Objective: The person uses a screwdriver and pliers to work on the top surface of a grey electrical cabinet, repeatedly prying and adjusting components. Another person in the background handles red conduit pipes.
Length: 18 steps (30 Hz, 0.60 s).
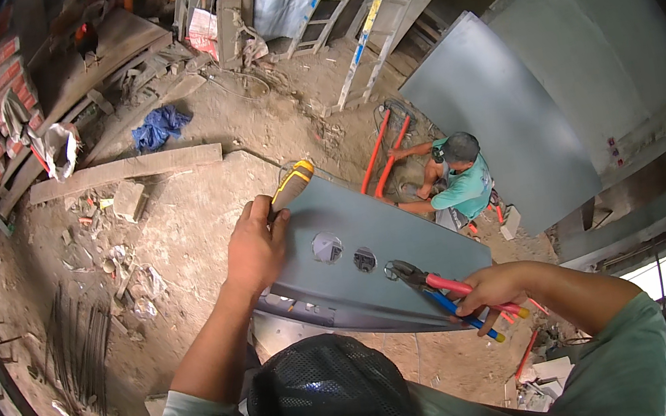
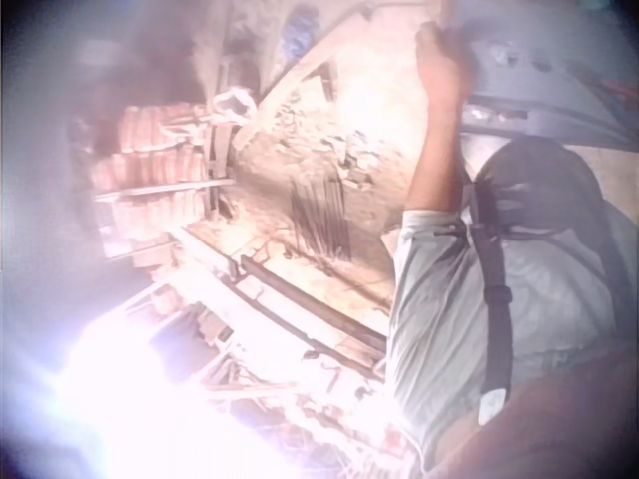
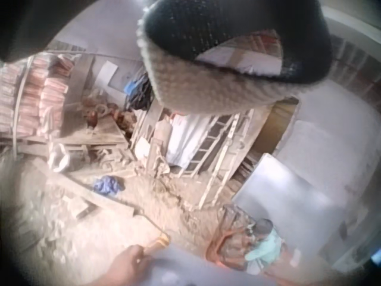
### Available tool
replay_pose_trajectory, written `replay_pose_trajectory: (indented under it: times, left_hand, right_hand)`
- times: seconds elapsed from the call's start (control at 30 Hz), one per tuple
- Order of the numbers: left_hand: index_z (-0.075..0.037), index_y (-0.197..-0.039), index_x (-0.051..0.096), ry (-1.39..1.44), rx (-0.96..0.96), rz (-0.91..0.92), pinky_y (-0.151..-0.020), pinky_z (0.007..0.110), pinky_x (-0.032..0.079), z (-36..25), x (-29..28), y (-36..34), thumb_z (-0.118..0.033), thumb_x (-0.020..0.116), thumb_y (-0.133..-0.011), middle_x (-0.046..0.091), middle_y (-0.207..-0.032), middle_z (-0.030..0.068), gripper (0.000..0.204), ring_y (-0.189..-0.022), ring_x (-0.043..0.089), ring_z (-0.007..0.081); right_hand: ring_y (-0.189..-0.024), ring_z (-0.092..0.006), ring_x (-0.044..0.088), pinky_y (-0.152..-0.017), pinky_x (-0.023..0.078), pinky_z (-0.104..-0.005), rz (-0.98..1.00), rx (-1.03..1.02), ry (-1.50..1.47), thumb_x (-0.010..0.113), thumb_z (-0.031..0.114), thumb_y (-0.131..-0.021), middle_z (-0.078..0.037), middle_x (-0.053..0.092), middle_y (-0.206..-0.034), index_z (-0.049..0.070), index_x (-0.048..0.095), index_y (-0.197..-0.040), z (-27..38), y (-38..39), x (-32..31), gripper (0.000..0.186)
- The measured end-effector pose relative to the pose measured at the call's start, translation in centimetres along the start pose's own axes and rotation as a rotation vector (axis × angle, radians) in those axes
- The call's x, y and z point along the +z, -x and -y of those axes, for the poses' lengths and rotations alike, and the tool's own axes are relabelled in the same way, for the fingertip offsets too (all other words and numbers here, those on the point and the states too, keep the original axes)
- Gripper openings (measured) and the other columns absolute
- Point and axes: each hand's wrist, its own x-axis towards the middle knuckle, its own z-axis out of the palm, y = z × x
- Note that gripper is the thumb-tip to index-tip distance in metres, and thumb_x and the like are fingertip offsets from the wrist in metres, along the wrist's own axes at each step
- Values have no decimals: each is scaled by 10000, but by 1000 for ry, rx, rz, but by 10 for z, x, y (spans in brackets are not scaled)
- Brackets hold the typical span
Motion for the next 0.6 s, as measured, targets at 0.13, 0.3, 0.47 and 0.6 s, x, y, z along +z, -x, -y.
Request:
replay_pose_trajectory:
  times: [0.13, 0.3, 0.47, 0.6]
  left_hand:
    - [0, -1095, 572, 4, -16, 20, -835, 501, 504, 1, -5, -4, -229, 645, -1052, 642, -1043, 260, 244, -963, 644, 468]
    - [0, -1096, 583, -7, 10, 11, -811, 515, 495, 6, -4, -8, -217, 651, -1043, 622, -1012, 245, 234, -935, 627, 466]
    - [-2, -1096, 588, -22, 29, 15, -796, 513, 492, 6, -4, -12, -195, 654, -1035, 613, -1000, 227, 213, -911, 615, 462]
    - [-9, -1091, 592, -12, 25, 10, -796, 505, 496, 3, -4, -13, -170, 659, -1025, 616, -1018, 226, 187, -904, 617, 450]
  right_hand:
    - [-1120, -205, 641, -924, 675, -435, 26, 49, 17, 713, 220, -1018, -116, 592, -1268, -43, 474, -1470, 15, 6, -1, 575]
    - [-1031, -180, 704, -885, 651, -390, 39, 104, 303, 683, 243, -1041, -93, 679, -1144, -41, 607, -1276, 48, 11, -4, 377]
    - [-818, -177, 750, -786, 598, -340, 31, 146, 466, 645, 272, -1038, -58, 726, -901, -21, 680, -1018, 105, 28, 4, 296]
    - [-801, -172, 741, -757, 583, -362, -75, 99, 483, 634, 244, -1010, -69, 725, -871, -12, 665, -1019, 80, 21, 10, 258]
